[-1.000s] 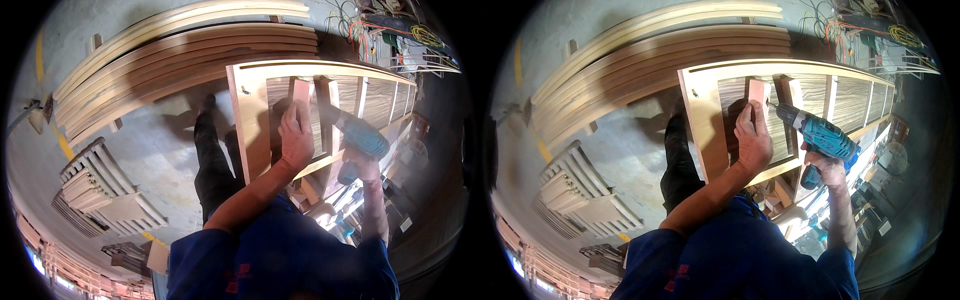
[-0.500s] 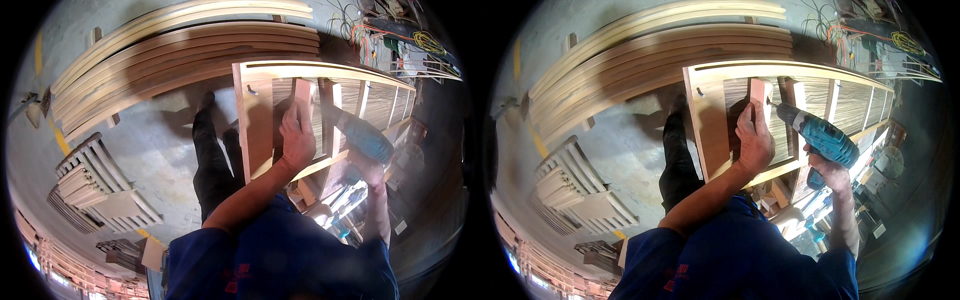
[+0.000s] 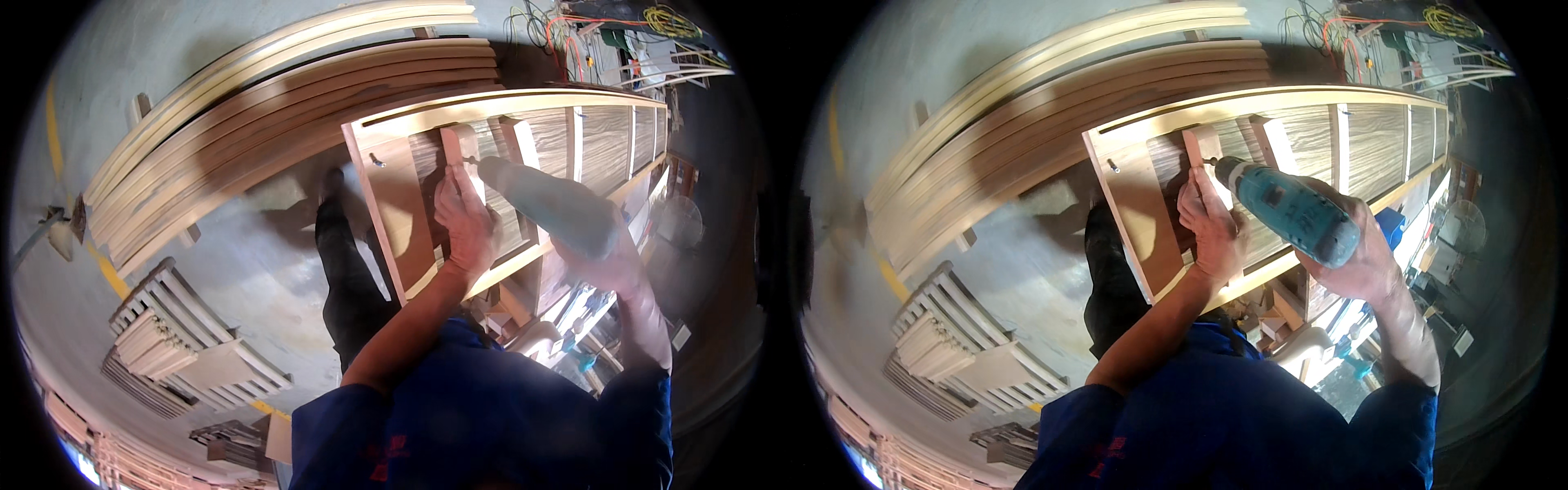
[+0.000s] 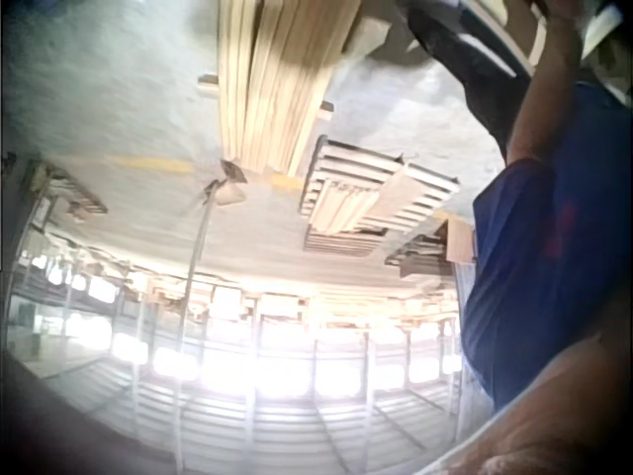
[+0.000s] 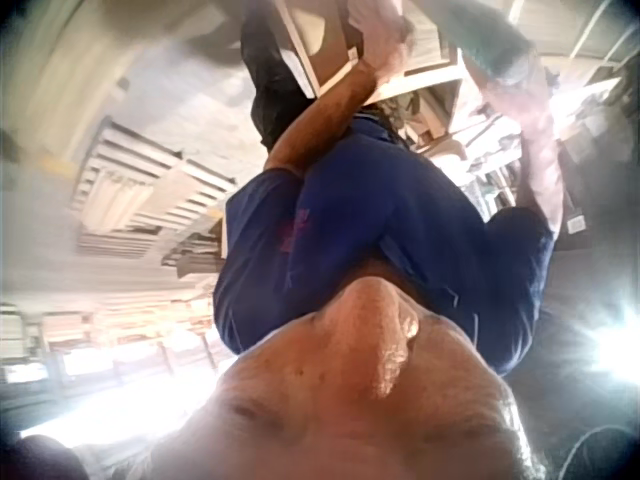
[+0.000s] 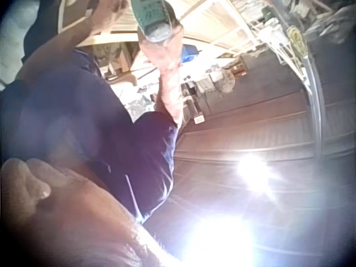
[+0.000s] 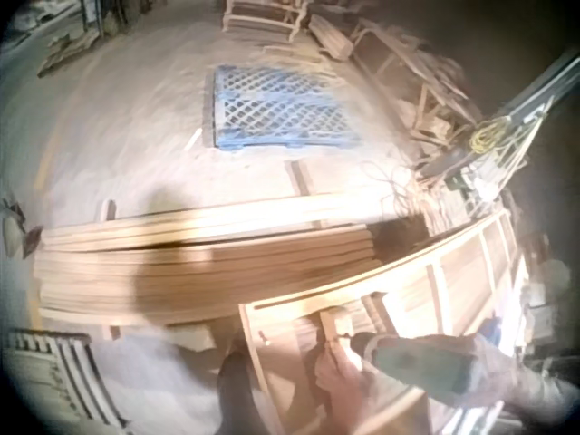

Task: The person gathers wooden slats and screws from a storage area, then uses a power drill to fasten the slats onto a larger wooden frame on a workbench.

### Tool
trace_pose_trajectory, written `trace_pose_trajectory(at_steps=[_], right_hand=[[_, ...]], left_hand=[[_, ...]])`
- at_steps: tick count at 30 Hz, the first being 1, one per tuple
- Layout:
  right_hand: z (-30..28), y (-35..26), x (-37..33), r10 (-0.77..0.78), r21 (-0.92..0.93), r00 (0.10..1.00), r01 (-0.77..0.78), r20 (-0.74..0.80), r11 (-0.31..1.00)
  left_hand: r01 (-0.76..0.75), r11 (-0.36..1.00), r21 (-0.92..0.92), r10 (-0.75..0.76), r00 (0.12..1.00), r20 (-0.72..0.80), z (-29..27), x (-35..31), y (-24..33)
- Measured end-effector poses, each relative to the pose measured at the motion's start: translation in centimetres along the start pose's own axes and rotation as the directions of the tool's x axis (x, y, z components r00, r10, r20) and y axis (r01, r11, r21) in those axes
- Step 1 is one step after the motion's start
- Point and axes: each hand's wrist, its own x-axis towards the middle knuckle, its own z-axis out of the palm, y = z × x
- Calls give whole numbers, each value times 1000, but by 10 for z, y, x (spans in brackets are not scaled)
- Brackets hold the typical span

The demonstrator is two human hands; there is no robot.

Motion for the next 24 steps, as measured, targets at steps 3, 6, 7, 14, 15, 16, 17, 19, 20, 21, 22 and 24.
trace_pose_trajectory(at_steps=[3,6,7,14,15,16,17,19,20,21,22,24], right_hand=[[-1,-1,4,25,310,999,-33,31,950],[-9,-3,11,-89,71,996,87,14,994],[-8,-2,11,-97,63,995,96,6,993],[-1,4,15,-116,-17,993,117,26,993],[-1,4,16,-107,-24,994,108,35,994],[0,5,17,-94,-36,995,96,39,995],[1,5,17,-82,-41,995,84,49,996],[1,6,16,-55,-54,996,58,63,997],[0,7,15,-39,-60,997,43,71,997],[-2,10,13,-20,-66,997,25,77,997],[-4,13,10,-9,-48,997,13,75,999],[-11,16,9,-22,32,997,20,74,999]], left_hand=[[-23,999,23,23,1000,-15,1,0,1],[-60,998,8,60,998,-23,0,0,-5],[-63,998,8,63,998,-17,-1,0,-6],[-66,996,54,67,998,-9,-4,1,-6],[-66,996,61,66,998,-5,-4,1,-6],[-70,996,60,71,997,-10,-4,1,-7],[-75,995,60,76,997,-15,-4,1,-10],[-77,995,56,77,997,0,-4,2,-10],[-72,996,56,71,997,21,-5,1,-10],[-74,996,53,71,996,49,-6,0,-7],[-95,991,90,87,992,87,-7,-1,-4],[-136,982,130,119,985,128,-6,-2,-8]])
